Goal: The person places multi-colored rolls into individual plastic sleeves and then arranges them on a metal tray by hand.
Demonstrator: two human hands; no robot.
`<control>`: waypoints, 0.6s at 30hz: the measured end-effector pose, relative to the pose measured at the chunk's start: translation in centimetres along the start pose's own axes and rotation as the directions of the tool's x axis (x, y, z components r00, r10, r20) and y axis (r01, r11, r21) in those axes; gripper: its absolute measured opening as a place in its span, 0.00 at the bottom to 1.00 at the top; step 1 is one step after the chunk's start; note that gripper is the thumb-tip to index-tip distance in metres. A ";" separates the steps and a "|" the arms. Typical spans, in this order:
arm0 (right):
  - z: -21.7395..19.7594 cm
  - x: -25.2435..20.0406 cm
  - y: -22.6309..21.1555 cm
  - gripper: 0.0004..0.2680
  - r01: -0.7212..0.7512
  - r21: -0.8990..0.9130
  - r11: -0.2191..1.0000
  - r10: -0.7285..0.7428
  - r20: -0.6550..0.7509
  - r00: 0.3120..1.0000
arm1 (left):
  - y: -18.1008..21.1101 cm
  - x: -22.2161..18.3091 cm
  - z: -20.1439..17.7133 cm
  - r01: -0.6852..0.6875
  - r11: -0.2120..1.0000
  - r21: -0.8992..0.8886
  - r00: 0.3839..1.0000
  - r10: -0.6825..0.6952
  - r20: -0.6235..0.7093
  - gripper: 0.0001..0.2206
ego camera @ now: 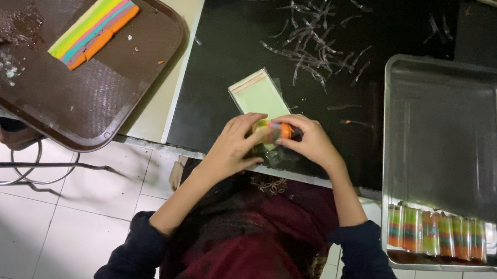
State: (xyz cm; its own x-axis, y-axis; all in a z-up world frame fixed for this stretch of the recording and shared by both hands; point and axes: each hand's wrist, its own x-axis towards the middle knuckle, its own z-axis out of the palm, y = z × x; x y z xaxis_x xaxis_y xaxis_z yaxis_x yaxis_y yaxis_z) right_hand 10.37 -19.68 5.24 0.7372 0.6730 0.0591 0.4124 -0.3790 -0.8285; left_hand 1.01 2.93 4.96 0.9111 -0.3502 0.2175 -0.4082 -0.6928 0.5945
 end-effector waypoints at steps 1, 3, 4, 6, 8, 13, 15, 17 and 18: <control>-0.2 0.1 -0.1 0.16 0.012 0.000 1.000 -0.012 0.016 1.000 | -0.3 -0.1 0.3 -0.080 0.995 0.061 0.994 0.084 -0.070 0.34; -0.3 0.2 0.2 0.16 0.024 0.003 1.000 -0.024 0.032 0.999 | -0.7 0.0 0.4 -0.154 0.980 0.127 0.976 0.171 -0.133 0.30; -0.2 0.2 0.4 0.16 0.029 -0.005 1.000 -0.029 0.033 0.999 | -0.7 0.1 0.4 -0.199 0.964 0.177 0.960 0.228 -0.163 0.27; 0.0 0.2 1.0 0.16 0.034 -0.013 0.999 -0.033 0.036 0.999 | -0.8 0.3 0.5 -0.240 0.944 0.226 0.940 0.285 -0.190 0.24; 0.1 0.2 1.5 0.15 0.051 0.006 0.999 -0.051 0.033 0.998 | -1.0 0.6 0.9 -0.341 0.890 0.302 0.879 0.416 -0.234 0.07; -0.1 0.3 0.8 0.15 0.060 -0.012 0.998 -0.059 0.040 0.997 | -1.6 1.0 2.0 -0.362 0.893 0.267 0.841 0.437 -0.319 0.06; -0.4 0.6 0.6 0.15 0.075 -0.016 0.997 -0.074 0.049 0.996 | -1.5 1.1 1.9 -0.362 0.904 0.226 0.844 0.421 -0.333 0.04; -0.6 0.9 0.4 0.16 0.091 -0.038 0.995 -0.088 0.076 0.993 | -1.4 1.0 1.5 -0.360 0.925 0.122 0.862 0.380 -0.336 0.03; -0.8 1.0 0.3 0.16 0.092 -0.039 0.995 -0.089 0.073 0.993 | -1.7 1.1 1.6 -0.362 0.924 0.123 0.861 0.382 -0.336 0.03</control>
State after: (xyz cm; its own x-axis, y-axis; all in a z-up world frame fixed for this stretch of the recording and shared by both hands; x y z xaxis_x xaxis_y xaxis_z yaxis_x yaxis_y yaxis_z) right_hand 11.65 -19.63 5.46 0.6564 0.7489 0.0913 0.4990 -0.3403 -0.7970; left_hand 2.62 2.71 2.98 0.6478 -0.3547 0.6742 -0.7142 -0.5908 0.3754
